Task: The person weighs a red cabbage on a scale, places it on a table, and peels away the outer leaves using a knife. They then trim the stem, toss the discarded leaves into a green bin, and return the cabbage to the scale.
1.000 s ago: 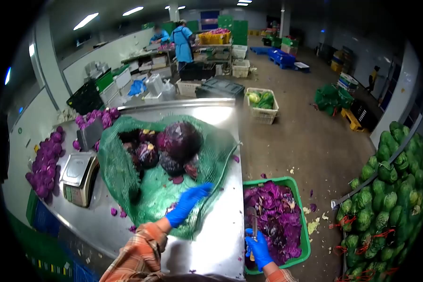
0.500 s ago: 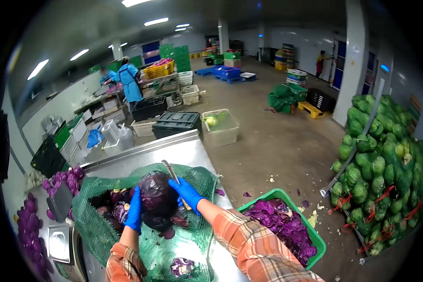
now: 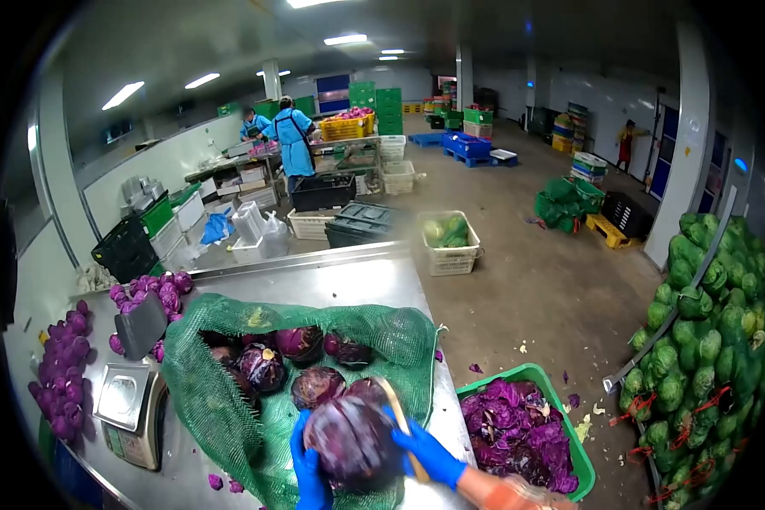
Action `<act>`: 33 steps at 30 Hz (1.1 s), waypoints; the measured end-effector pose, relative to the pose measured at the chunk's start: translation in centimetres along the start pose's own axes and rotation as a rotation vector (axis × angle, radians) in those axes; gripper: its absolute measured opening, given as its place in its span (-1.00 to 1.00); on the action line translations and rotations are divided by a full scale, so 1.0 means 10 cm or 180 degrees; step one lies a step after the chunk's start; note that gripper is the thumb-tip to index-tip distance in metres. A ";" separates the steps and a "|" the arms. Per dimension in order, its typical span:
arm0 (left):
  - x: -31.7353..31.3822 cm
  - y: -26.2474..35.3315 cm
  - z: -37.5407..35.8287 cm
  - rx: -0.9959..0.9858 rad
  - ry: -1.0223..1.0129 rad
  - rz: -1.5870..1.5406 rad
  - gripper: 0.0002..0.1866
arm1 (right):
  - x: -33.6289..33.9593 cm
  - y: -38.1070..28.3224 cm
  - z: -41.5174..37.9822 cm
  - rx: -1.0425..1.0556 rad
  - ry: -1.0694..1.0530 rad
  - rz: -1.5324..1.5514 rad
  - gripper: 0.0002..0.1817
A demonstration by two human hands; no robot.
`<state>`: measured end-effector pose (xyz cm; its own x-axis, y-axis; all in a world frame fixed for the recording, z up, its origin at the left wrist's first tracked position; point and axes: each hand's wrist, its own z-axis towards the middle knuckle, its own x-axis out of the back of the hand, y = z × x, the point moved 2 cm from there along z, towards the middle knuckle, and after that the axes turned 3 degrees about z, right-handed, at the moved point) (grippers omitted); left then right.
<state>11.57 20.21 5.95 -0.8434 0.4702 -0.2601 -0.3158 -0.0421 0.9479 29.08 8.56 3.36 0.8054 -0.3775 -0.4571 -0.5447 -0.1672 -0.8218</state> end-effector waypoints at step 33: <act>0.17 -0.33 -1.43 0.0972 -0.1004 0.2041 0.21 | 0.42 1.08 -1.73 0.0715 0.0106 -0.3164 -0.69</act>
<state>5.03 8.55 -0.27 -0.6428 0.6665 0.3777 0.3645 -0.1675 0.9160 22.55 -10.56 -1.53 0.8605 -0.1868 0.4739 0.4262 -0.2454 -0.8707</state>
